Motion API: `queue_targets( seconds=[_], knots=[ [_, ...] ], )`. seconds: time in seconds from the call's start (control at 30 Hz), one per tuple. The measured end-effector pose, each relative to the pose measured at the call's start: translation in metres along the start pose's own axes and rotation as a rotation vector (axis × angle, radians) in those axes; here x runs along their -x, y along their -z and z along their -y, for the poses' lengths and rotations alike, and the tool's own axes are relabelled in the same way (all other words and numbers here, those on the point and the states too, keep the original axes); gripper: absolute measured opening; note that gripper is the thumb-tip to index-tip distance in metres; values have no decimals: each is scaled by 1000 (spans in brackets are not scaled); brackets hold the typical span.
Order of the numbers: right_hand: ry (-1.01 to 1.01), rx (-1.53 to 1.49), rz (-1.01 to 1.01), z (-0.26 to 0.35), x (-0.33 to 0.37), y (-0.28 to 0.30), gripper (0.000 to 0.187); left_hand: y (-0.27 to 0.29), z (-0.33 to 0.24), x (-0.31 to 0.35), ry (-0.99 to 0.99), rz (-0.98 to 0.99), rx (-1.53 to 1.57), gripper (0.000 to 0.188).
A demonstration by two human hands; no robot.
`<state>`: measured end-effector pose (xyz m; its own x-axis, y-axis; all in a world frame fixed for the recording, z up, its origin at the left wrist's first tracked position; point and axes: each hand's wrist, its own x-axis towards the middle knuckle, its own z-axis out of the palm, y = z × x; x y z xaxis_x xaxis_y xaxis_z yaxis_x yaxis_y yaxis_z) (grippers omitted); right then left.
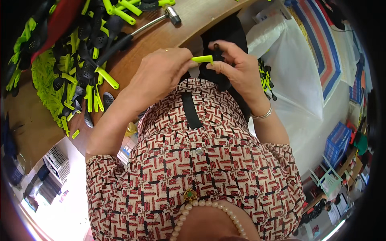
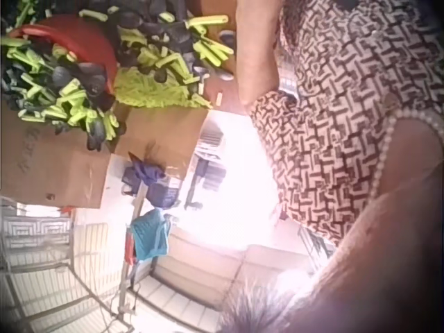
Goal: The person assembles slotted spoons by attaching plastic handle pieces onto the spoon stems by hand and tapping them into place using a small hammer.
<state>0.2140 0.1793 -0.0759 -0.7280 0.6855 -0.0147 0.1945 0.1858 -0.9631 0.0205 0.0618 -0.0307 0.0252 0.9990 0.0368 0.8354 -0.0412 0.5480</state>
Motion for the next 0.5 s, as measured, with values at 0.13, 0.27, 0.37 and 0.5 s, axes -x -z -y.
queue_targets(
  seconds=[0.13, 0.27, 0.37, 0.5],
  knots=[
    [-299, -395, 265, -12, 8, 2, 16, -9, 4, 9, 30, -99, 119, 16],
    [-470, -766, 315, -9, 34, -12, 25, 3, -2, 18, 41, -34, 184, 16],
    [-495, -761, 411, -12, 46, 2, 33, 2, 2, 27, -68, 38, 183, 16],
    [-431, -730, 366, -10, 51, 3, 33, -3, -2, 25, -182, 56, 157, 19]
  ],
)
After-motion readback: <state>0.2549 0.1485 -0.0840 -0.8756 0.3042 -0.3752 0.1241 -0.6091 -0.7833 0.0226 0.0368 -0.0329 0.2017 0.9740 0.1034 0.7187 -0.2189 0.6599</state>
